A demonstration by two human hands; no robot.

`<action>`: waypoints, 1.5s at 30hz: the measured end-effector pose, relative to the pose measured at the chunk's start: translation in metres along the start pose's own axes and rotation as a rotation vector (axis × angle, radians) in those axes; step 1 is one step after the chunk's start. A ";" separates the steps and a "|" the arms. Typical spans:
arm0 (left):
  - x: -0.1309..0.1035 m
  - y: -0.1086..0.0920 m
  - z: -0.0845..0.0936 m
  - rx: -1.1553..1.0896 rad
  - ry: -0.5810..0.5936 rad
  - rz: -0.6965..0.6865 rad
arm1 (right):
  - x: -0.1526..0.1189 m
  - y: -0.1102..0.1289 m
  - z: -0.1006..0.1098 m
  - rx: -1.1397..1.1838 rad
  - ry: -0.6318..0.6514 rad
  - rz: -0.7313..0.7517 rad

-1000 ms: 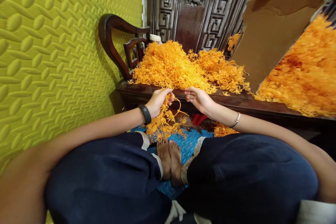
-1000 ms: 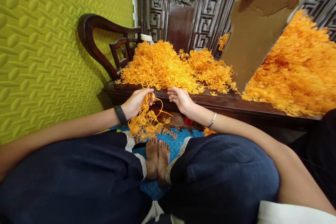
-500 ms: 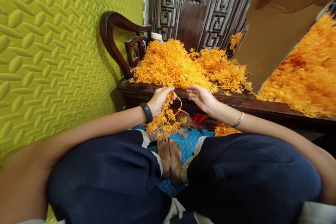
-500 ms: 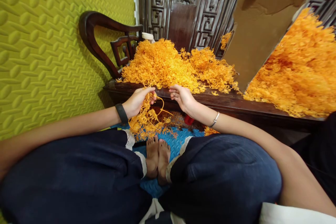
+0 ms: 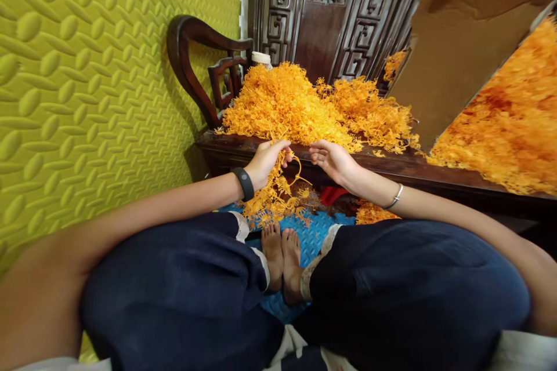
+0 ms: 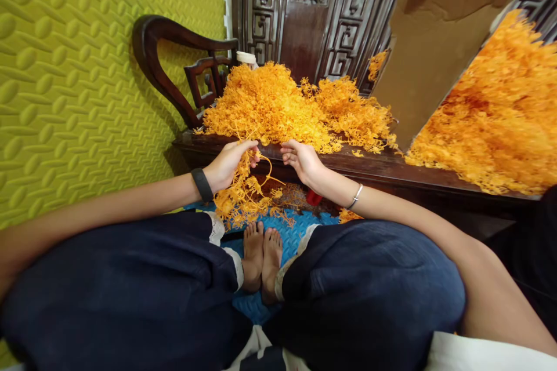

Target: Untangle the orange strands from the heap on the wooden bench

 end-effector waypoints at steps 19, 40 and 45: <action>0.001 0.003 -0.003 -0.017 0.021 0.007 | 0.000 -0.003 0.001 0.025 0.005 -0.019; -0.003 0.003 -0.005 -0.033 0.012 0.063 | -0.001 -0.002 -0.010 -0.046 0.127 0.015; -0.003 0.004 -0.005 -0.042 0.026 0.074 | -0.006 -0.005 -0.022 -0.102 0.188 0.006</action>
Point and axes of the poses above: each hand's wrist, its own x-axis towards the middle knuckle, its own z-axis out of the back of the hand, y = z × x, the point moved 10 cm from there along x, towards the middle knuckle, and after that the axes turned 15 degrees about -z, right-handed, at the moved point
